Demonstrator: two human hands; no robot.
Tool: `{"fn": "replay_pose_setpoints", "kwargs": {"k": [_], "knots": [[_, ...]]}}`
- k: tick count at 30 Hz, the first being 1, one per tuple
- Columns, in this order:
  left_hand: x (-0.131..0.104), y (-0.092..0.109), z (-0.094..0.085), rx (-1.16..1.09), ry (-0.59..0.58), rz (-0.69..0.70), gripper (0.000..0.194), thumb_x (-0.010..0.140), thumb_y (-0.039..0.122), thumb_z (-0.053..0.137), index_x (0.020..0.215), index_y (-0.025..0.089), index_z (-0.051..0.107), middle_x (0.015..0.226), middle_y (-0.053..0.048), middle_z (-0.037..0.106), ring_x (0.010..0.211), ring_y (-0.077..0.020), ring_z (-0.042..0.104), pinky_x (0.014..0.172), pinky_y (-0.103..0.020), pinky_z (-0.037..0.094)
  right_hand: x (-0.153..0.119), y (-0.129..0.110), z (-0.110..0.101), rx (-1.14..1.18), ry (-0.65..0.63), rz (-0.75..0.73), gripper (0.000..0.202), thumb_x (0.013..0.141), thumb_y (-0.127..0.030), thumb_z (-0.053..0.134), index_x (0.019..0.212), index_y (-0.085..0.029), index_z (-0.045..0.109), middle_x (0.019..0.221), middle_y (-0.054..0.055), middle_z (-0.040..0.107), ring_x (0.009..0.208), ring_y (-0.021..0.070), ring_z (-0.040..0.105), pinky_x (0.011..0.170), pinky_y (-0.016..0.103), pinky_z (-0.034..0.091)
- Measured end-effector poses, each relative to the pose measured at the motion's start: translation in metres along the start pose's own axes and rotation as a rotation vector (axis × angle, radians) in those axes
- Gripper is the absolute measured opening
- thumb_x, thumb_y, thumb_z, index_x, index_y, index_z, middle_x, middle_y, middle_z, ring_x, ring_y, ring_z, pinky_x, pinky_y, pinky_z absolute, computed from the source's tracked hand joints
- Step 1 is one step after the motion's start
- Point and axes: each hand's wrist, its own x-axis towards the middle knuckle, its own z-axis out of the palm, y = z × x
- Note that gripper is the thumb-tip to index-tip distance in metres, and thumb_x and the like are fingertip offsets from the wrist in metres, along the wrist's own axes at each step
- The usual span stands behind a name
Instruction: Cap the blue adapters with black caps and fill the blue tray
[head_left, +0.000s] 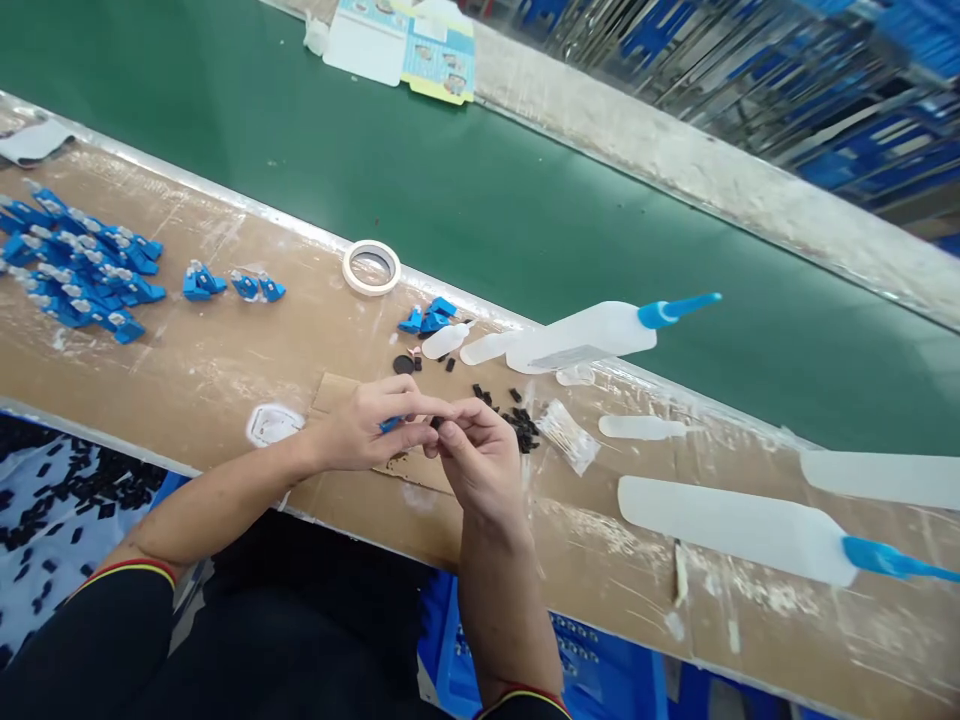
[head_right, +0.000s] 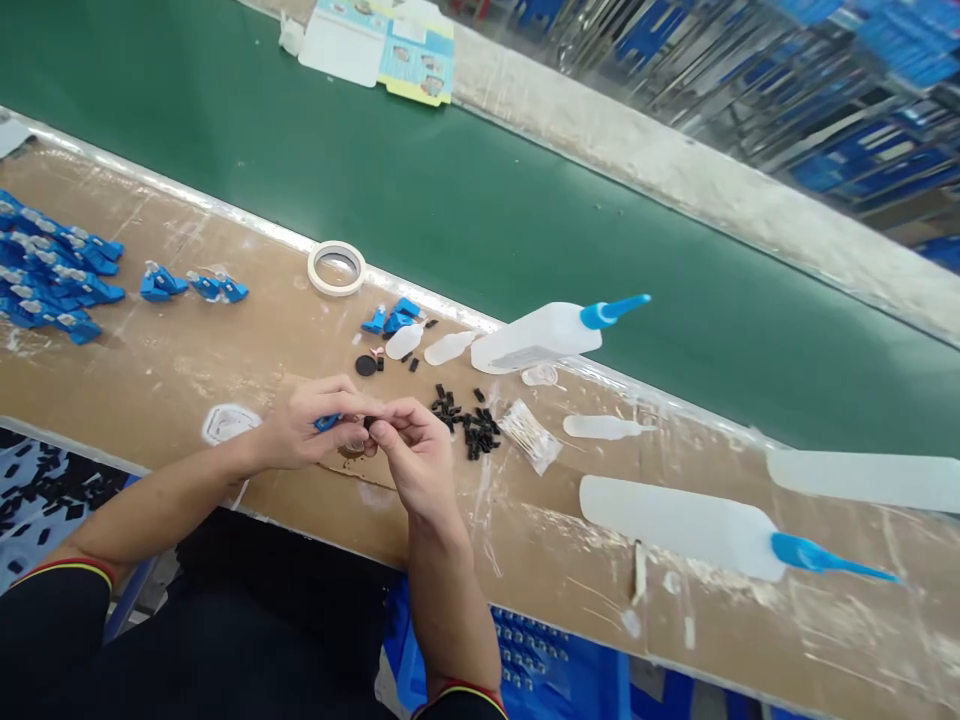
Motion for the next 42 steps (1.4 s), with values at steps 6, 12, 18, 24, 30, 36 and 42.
{"fn": "replay_pose_setpoints", "kwargs": {"k": [6, 12, 18, 24, 30, 36, 42], "knots": [[0.002, 0.005, -0.001, -0.131, 0.059, -0.159, 0.016, 0.093, 0.032, 0.072, 0.093, 0.016, 0.069, 0.079, -0.001, 0.063, 0.07, -0.0111, 0.058, 0.066, -0.024, 0.049, -0.007, 0.002, 0.003, -0.164, 0.045, -0.094, 0.022, 0.08, -0.04, 0.085, 0.084, -0.022, 0.072, 0.077, 0.002, 0.072, 0.063, 0.0129, 0.066, 0.058, 0.026, 0.058], [0.001, 0.003, 0.0, -0.211, 0.112, -0.222, 0.019, 0.09, 0.034, 0.077, 0.089, 0.016, 0.071, 0.076, 0.0, 0.061, 0.068, -0.0103, 0.058, 0.064, -0.022, 0.047, -0.008, -0.001, 0.006, -0.051, 0.065, -0.088, 0.014, 0.077, -0.029, 0.088, 0.085, -0.025, 0.077, 0.081, 0.001, 0.075, 0.061, 0.0099, 0.066, 0.055, 0.021, 0.057], [0.002, 0.002, -0.004, -0.186, 0.056, -0.137, 0.015, 0.093, 0.031, 0.073, 0.091, 0.017, 0.077, 0.082, -0.003, 0.062, 0.073, -0.0114, 0.061, 0.066, -0.023, 0.049, -0.005, -0.007, 0.005, 0.242, -0.076, 0.249, 0.024, 0.07, -0.035, 0.093, 0.077, -0.022, 0.074, 0.064, 0.0, 0.072, 0.05, 0.0094, 0.063, 0.043, 0.016, 0.049], [0.001, 0.003, 0.0, -0.291, 0.079, -0.321, 0.016, 0.09, 0.027, 0.072, 0.103, 0.019, 0.066, 0.083, 0.001, 0.058, 0.069, -0.0092, 0.054, 0.063, -0.022, 0.044, -0.006, -0.005, -0.002, 0.25, -0.035, 0.319, 0.032, 0.063, -0.038, 0.096, 0.071, -0.022, 0.07, 0.062, -0.002, 0.071, 0.044, 0.0073, 0.057, 0.039, 0.015, 0.046], [0.001, -0.012, -0.005, -0.753, 0.344, -0.491, 0.048, 0.07, 0.012, 0.06, 0.113, 0.026, 0.041, 0.096, 0.001, 0.058, 0.076, -0.0107, 0.054, 0.061, -0.022, 0.041, -0.02, -0.003, -0.03, -0.331, 0.108, -0.015, 0.017, 0.075, -0.035, 0.088, 0.08, -0.024, 0.076, 0.075, 0.002, 0.078, 0.055, 0.0145, 0.068, 0.048, 0.024, 0.056], [0.004, -0.017, -0.009, -0.625, 0.301, -0.513, 0.049, 0.087, 0.02, 0.067, 0.133, 0.026, 0.052, 0.113, -0.004, 0.061, 0.097, -0.0162, 0.06, 0.083, -0.031, 0.051, -0.032, 0.0, -0.034, -1.153, -0.112, -0.437, 0.01, 0.094, -0.02, 0.069, 0.095, -0.024, 0.078, 0.092, 0.004, 0.081, 0.084, 0.0185, 0.077, 0.077, 0.03, 0.064], [0.001, -0.025, -0.004, -0.619, 0.289, -0.519, 0.063, 0.092, 0.04, 0.073, 0.146, 0.025, 0.042, 0.111, -0.007, 0.07, 0.093, -0.018, 0.069, 0.085, -0.034, 0.056, -0.028, 0.006, -0.03, -1.389, -0.314, -0.536, 0.018, 0.098, -0.012, 0.06, 0.1, -0.02, 0.076, 0.095, 0.005, 0.079, 0.082, 0.0158, 0.074, 0.075, 0.026, 0.059]]}}
